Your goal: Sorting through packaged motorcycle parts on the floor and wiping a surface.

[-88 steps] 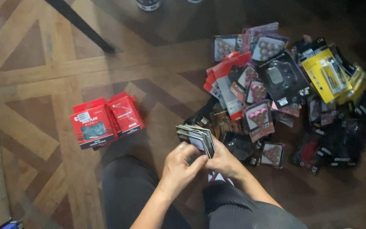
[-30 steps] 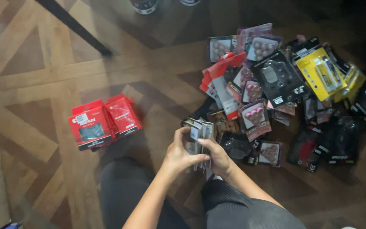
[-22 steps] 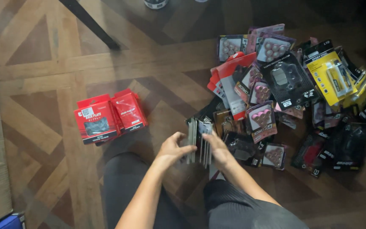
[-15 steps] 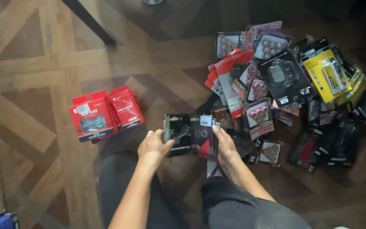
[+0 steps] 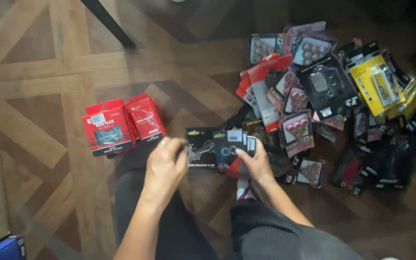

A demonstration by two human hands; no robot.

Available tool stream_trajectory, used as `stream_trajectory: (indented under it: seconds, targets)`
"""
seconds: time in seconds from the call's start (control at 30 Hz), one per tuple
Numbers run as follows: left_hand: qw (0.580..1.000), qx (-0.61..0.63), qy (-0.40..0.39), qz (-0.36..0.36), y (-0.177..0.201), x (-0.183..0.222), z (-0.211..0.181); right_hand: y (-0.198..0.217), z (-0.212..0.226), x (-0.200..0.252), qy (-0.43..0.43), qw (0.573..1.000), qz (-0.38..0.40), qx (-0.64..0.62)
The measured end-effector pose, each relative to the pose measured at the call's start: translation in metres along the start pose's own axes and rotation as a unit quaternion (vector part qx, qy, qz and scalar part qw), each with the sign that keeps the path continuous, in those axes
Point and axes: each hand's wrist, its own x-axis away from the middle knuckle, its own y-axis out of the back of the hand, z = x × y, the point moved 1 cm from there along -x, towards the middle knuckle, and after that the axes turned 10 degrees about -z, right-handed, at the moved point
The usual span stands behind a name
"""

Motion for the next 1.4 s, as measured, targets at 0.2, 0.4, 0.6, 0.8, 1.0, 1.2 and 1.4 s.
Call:
stream_trajectory:
  seconds: [0.2, 0.4, 0.6, 0.8, 1.0, 1.2, 1.4]
  targets:
    - [0.996, -0.006, 0.087, 0.030, -0.084, -0.009, 0.062, 0.019, 0.054, 0.016, -0.185, 0.981, 0.055, 0.027]
    - [0.953, 0.049, 0.243, 0.177, -0.076, -0.010, 0.047, 0.001, 0.091, 0.032, -0.176, 0.977, 0.115, -0.038]
    - [0.928, 0.042, 0.183, 0.321, -0.074, -0.004, 0.039, -0.040, 0.096, 0.035, -0.020, 0.954, 0.120, 0.274]
    - [0.944, 0.079, 0.121, 0.296, -0.085, -0.008, 0.069, -0.045, 0.073, 0.029, -0.061, 0.968, 0.112, 0.214]
    - [0.952, 0.074, 0.106, 0.277, -0.094, -0.010, 0.071, -0.054, 0.060, 0.025, -0.065, 0.969, 0.114, 0.212]
    - [0.948, 0.082, 0.134, 0.278, -0.090, -0.011, 0.070, -0.050, 0.055, 0.024, -0.081, 0.983, 0.131, 0.096]
    - [0.944, 0.083, 0.133, 0.290, -0.081, -0.013, 0.063, -0.039, 0.041, 0.022, -0.079, 0.989, 0.116, 0.055]
